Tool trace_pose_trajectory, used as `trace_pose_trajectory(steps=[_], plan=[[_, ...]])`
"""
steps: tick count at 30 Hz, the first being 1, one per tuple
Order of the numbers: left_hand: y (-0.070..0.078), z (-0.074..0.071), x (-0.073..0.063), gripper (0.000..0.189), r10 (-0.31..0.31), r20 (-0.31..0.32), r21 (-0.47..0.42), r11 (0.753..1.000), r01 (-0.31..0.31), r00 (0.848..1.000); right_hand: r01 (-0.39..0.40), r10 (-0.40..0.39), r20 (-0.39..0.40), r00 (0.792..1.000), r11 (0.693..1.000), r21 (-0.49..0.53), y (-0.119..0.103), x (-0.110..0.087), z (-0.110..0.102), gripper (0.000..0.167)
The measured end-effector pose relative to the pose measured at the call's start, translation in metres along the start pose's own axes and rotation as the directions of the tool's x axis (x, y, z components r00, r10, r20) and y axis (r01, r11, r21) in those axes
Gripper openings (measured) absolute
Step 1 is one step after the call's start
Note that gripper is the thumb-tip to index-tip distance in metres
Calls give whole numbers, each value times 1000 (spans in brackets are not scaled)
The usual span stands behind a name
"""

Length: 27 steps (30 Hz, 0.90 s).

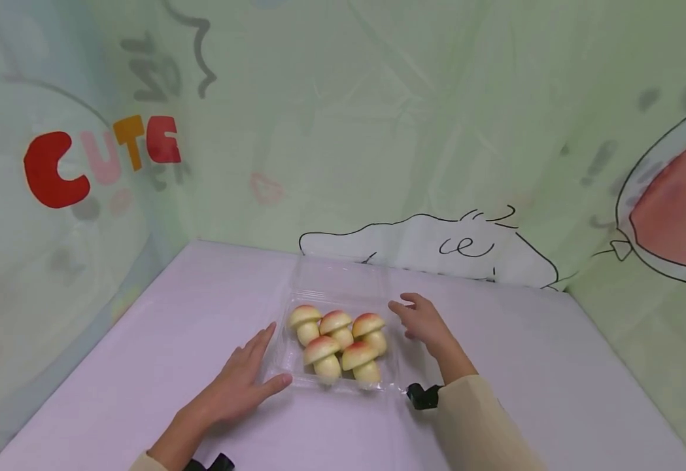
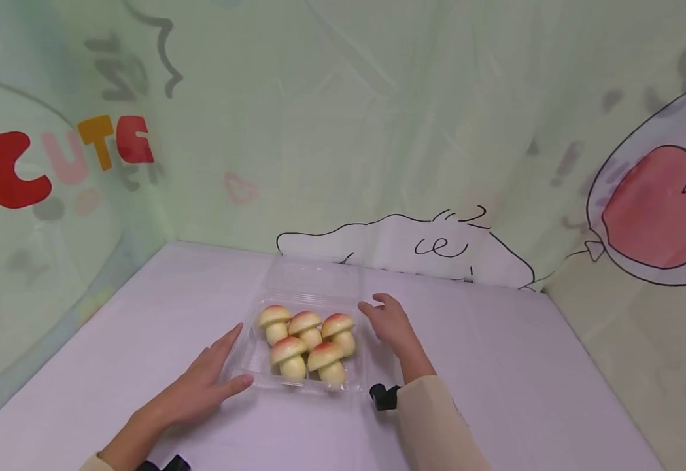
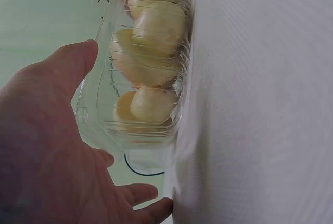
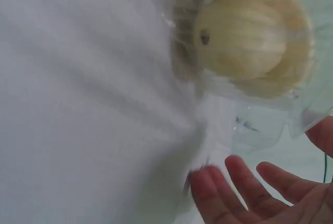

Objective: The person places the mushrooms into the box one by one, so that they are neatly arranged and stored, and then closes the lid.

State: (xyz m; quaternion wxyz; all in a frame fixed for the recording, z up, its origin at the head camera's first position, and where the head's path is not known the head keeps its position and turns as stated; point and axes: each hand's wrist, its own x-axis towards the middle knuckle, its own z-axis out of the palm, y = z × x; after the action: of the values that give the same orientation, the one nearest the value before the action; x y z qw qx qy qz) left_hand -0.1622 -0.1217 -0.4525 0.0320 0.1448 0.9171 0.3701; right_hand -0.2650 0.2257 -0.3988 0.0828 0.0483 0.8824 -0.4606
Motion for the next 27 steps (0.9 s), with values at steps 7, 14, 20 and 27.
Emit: trace_pose_trajectory(steps=[7,14,20,27], plan=[[1,1,1,99,-10,16,-20,1000,10,1000,-124,120,79,990,991,44,-8,16,-2,67],[2,1,2,99,-11,15,-13,1000,11,1000,-142,140,81,987,990,11,-14,20,1,55],[1,1,2,99,-12,10,5,1000,12,1000,-113,111,63,992,993,28,-11,21,3,51],[-1,0,2,99,-19,12,5,1000,18,1000,-101,99,37,994,994,50,-9,21,6,51]])
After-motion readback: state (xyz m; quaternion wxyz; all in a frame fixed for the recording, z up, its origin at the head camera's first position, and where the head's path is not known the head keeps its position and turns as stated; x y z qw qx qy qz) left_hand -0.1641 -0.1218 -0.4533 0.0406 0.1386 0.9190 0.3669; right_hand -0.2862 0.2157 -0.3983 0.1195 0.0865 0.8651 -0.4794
